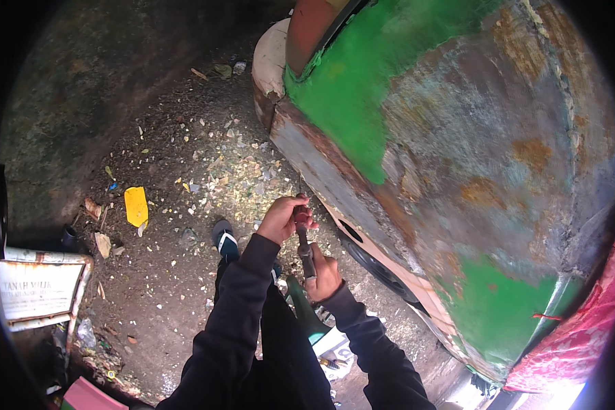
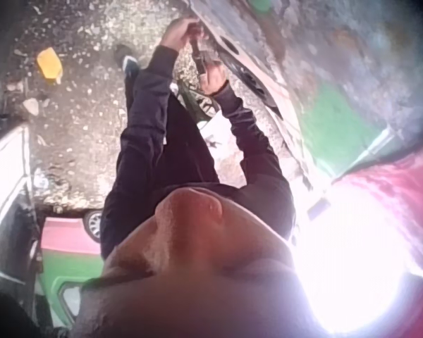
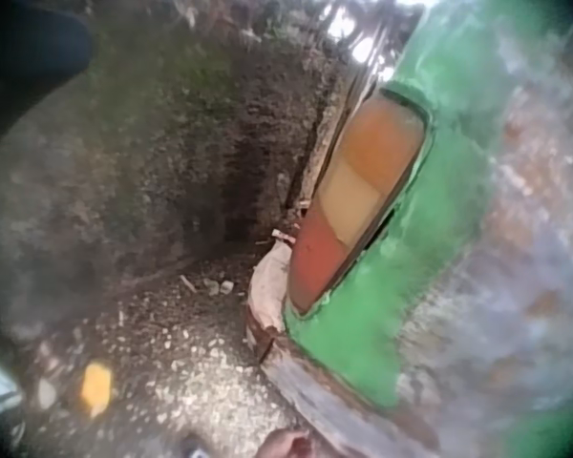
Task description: The person uses a blowtorch to heat a rusted vehicle panel and then uses a chisel and hammer to remove rust and old paint. The person works on the lower side of a green vehicle in an outdoor area.
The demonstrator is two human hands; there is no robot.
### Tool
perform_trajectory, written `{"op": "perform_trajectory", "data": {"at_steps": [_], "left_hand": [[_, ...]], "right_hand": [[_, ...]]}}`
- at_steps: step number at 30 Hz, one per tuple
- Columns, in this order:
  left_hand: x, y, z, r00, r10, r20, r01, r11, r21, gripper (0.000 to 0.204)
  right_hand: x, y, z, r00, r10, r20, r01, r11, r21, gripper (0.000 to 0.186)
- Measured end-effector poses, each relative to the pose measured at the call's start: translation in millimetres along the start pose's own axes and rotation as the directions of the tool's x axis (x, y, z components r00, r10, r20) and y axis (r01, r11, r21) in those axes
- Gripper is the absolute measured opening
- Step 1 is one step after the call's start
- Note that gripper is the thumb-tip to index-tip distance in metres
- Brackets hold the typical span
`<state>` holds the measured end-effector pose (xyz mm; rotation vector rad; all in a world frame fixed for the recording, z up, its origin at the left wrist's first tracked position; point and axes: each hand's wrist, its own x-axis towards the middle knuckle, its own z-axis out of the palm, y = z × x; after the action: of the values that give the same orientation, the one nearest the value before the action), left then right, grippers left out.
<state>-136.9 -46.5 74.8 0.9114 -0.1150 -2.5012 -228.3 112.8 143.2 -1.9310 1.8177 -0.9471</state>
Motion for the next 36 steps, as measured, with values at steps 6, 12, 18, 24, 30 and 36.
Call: {"op": "perform_trajectory", "data": {"at_steps": [6,12,18,24,30,36], "left_hand": [[1.4,3.0,-6.2,1.000,-0.009,0.018,0.009,1.000,-0.006,0.008],[1.8,2.9,-10.5,0.999,0.000,0.038,0.000,1.000,-0.015,0.008],[0.4,4.1,-10.0,0.997,0.005,0.071,-0.004,1.000,-0.025,0.010],[-14.9,-3.8,-11.1,0.998,0.050,-0.042,-0.049,0.999,0.023,0.008],[-31.8,-19.4,2.6,0.997,0.075,0.014,-0.074,0.995,-0.063,0.008],[-20.4,-16.6,5.2,0.997,0.063,-0.054,-0.069,0.989,-0.127,0.009]], "right_hand": [[-8.4,-17.6,-16.9,0.982,0.093,0.163,-0.100,0.994,0.036,0.041],[6.8,-25.8,-18.3,0.986,0.014,0.164,-0.020,0.999,0.037,0.037],[0.3,-17.9,-7.2,0.982,0.142,0.122,-0.143,0.990,-0.003,0.047],[1.5,-32.1,-19.9,0.969,0.133,0.207,-0.166,0.974,0.155,0.041],[-1.5,-37.4,-28.5,0.949,0.198,0.245,-0.248,0.949,0.197,0.033],[-2.3,-39.0,-30.3,0.958,0.190,0.215,-0.235,0.950,0.207,0.033]]}}
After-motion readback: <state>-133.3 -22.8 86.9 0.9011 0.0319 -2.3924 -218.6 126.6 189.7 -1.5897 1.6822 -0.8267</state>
